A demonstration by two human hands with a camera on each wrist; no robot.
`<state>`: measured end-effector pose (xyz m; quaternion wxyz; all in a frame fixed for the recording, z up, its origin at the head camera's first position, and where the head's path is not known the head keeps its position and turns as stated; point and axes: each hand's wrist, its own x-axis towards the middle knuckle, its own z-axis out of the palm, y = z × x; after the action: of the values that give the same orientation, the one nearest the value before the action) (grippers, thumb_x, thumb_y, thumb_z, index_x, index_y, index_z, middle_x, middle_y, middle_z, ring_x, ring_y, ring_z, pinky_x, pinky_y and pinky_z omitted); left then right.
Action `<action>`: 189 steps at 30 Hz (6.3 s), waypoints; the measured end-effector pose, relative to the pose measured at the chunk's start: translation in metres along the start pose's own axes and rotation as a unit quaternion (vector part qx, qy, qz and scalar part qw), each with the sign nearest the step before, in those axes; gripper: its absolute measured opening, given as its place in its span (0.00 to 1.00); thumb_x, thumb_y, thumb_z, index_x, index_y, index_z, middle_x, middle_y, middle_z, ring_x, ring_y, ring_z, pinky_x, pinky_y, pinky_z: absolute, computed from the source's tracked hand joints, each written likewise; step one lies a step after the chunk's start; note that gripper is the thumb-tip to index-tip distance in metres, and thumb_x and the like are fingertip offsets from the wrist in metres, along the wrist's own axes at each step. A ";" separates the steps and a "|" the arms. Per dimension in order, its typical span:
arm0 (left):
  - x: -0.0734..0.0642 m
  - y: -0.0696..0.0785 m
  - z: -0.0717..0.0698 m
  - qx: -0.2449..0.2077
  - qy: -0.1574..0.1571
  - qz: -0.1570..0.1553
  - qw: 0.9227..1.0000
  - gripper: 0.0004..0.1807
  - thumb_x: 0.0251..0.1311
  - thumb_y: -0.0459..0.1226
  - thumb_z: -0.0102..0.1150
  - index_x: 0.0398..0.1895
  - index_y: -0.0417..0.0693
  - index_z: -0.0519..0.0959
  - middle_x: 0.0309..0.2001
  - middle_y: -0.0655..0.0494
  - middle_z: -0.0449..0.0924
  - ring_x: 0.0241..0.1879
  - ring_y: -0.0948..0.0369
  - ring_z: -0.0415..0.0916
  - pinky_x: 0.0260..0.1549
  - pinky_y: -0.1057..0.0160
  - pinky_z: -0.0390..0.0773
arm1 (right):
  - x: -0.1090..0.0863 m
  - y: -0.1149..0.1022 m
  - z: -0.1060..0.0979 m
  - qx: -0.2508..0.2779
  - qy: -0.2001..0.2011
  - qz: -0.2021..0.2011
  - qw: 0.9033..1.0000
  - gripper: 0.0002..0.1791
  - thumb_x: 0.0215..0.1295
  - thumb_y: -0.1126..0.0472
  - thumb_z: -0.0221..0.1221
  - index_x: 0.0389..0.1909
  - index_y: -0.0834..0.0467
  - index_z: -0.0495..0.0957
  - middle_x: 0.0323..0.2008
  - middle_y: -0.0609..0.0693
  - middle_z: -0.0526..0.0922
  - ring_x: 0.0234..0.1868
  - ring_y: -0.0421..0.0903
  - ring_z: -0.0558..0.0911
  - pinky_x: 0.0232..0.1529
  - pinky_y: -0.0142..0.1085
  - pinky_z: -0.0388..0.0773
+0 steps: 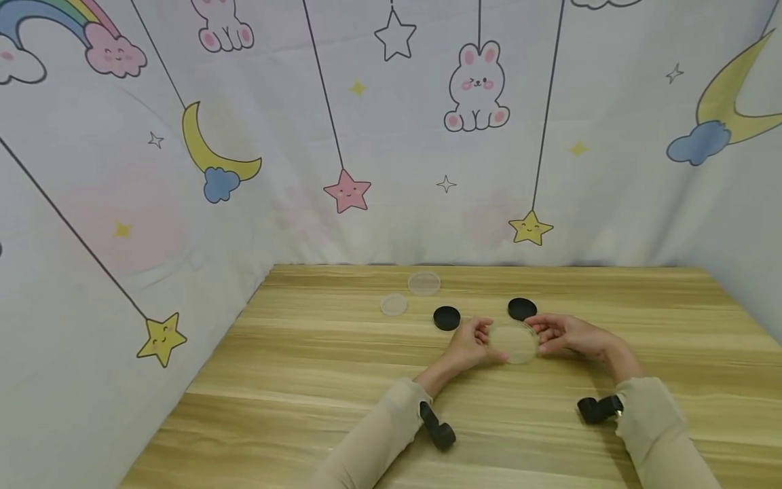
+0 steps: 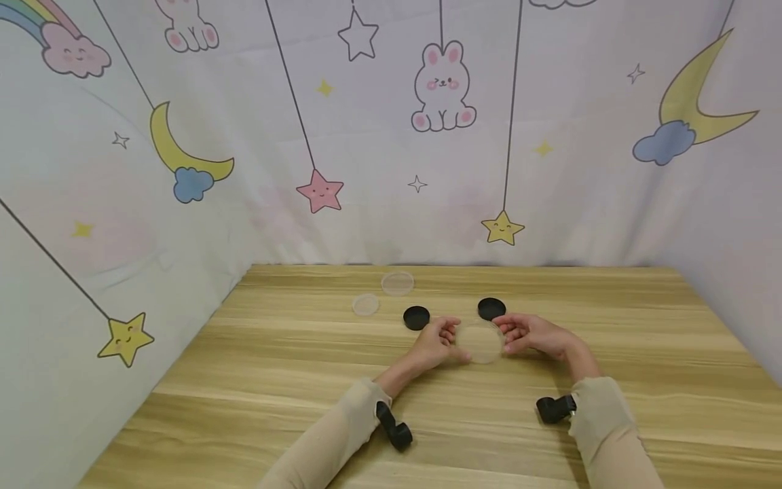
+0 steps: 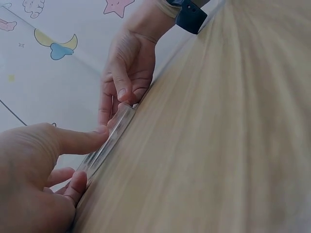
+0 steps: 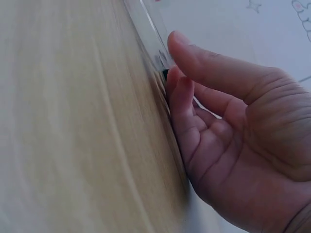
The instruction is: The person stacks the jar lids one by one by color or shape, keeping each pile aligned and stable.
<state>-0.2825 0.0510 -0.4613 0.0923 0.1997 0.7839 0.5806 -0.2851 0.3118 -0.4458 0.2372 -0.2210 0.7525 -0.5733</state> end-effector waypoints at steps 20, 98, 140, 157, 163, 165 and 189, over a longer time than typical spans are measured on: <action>0.001 0.002 0.002 -0.029 0.019 -0.005 0.999 0.33 0.47 0.27 0.73 0.60 0.33 0.73 0.41 0.46 0.75 0.34 0.65 0.67 0.35 0.75 0.70 | -0.008 0.015 -0.012 0.106 0.034 -0.032 0.993 0.25 0.73 0.69 0.49 0.69 0.59 0.65 0.51 0.36 0.79 0.50 0.29 0.78 0.50 0.23 0.77; 0.044 -0.010 -0.101 -0.208 0.217 -0.106 0.948 0.39 0.54 0.21 0.59 0.71 0.29 0.57 0.71 0.32 0.59 0.71 0.44 0.58 0.69 0.52 0.65 | 0.188 -0.047 0.072 0.196 0.214 0.035 0.956 0.42 0.67 0.77 0.49 0.77 0.62 0.39 0.78 0.60 0.43 0.79 0.56 0.46 0.50 0.26 0.73; 0.028 0.061 -0.072 -0.194 0.211 0.064 0.956 0.33 0.55 0.26 0.66 0.64 0.35 0.65 0.53 0.44 0.73 0.35 0.68 0.76 0.41 0.71 0.80 | 0.095 -0.108 0.063 0.113 0.275 -0.063 0.953 0.34 0.73 0.62 0.53 0.76 0.58 0.52 0.78 0.53 0.49 0.74 0.46 0.54 0.75 0.38 0.57; 0.017 0.070 -0.032 -0.174 0.093 0.043 0.979 0.38 0.50 0.26 0.70 0.68 0.41 0.68 0.57 0.47 0.69 0.31 0.71 0.76 0.36 0.71 0.80 | 0.018 -0.091 0.039 0.028 0.222 -0.056 0.973 0.36 0.71 0.58 0.56 0.76 0.56 0.52 0.55 0.31 0.67 0.54 0.29 0.68 0.52 0.16 0.69; 0.018 0.059 -0.022 -0.192 0.097 0.029 0.976 0.33 0.49 0.24 0.69 0.61 0.40 0.74 0.49 0.50 0.73 0.29 0.69 0.75 0.31 0.74 0.78 | 0.015 -0.084 0.037 0.031 0.220 -0.041 0.974 0.37 0.70 0.57 0.57 0.75 0.59 0.54 0.46 0.36 0.74 0.49 0.30 0.73 0.52 0.18 0.71; 0.019 0.057 -0.018 -0.199 0.094 0.031 0.975 0.33 0.48 0.23 0.69 0.61 0.38 0.73 0.48 0.50 0.73 0.29 0.69 0.75 0.32 0.74 0.79 | 0.012 -0.081 0.035 0.019 0.217 -0.031 0.976 0.37 0.71 0.57 0.57 0.76 0.59 0.53 0.47 0.37 0.74 0.50 0.28 0.74 0.51 0.18 0.71; 0.012 0.037 -0.012 -0.057 -0.034 -0.037 0.997 0.34 0.50 0.37 0.73 0.62 0.49 0.71 0.49 0.54 0.67 0.40 0.60 0.59 0.35 0.64 0.65 | 0.005 -0.041 0.002 -0.021 0.046 0.006 0.999 0.41 0.64 0.66 0.60 0.73 0.70 0.51 0.73 0.69 0.52 0.52 0.37 0.77 0.51 0.30 0.76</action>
<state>-0.2907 0.0545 -0.4218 0.1517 0.1847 0.7528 0.6134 -0.2851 0.2974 -0.4067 0.2013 -0.1947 0.7756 -0.5657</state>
